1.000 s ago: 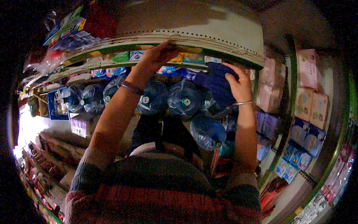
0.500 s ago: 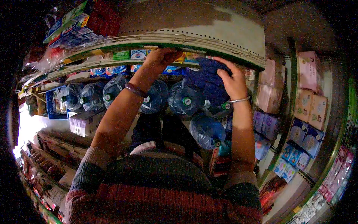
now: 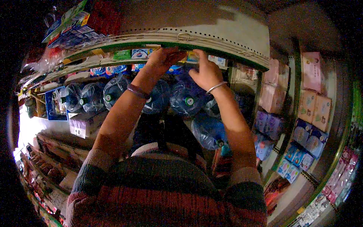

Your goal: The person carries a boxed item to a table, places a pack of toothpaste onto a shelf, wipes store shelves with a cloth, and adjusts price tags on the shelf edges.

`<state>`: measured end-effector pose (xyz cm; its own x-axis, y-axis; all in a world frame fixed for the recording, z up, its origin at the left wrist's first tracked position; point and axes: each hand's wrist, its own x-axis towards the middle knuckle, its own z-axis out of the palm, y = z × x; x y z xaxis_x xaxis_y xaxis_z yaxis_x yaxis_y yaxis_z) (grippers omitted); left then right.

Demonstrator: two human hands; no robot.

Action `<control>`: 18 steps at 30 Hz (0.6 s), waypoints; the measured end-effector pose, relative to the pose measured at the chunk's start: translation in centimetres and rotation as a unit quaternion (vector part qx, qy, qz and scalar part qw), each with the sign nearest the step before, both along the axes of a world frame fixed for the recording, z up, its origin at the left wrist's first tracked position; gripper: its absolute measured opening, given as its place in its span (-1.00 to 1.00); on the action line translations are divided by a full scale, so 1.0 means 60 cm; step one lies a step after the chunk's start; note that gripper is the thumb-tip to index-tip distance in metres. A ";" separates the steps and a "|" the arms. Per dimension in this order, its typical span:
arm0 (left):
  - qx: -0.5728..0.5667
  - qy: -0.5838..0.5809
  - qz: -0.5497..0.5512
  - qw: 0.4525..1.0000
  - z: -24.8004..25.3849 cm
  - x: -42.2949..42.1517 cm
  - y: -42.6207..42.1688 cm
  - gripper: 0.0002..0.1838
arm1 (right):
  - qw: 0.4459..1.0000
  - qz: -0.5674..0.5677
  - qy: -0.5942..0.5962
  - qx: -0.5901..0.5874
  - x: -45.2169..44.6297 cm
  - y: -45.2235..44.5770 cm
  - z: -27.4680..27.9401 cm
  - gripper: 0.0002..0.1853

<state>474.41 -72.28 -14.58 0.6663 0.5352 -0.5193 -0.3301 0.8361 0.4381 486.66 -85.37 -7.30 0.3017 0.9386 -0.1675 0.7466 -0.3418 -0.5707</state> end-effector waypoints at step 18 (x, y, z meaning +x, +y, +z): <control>0.000 0.008 0.034 0.999 0.020 0.032 -0.031 -0.77 | 0.995 0.065 0.037 0.070 0.021 0.007 0.025 -0.30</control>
<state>476.31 -74.13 -13.41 0.6201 0.5784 -0.5301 -0.3779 0.8123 0.4443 487.92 -84.93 -5.80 0.1674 0.9847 -0.0494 0.7343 -0.1579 -0.6602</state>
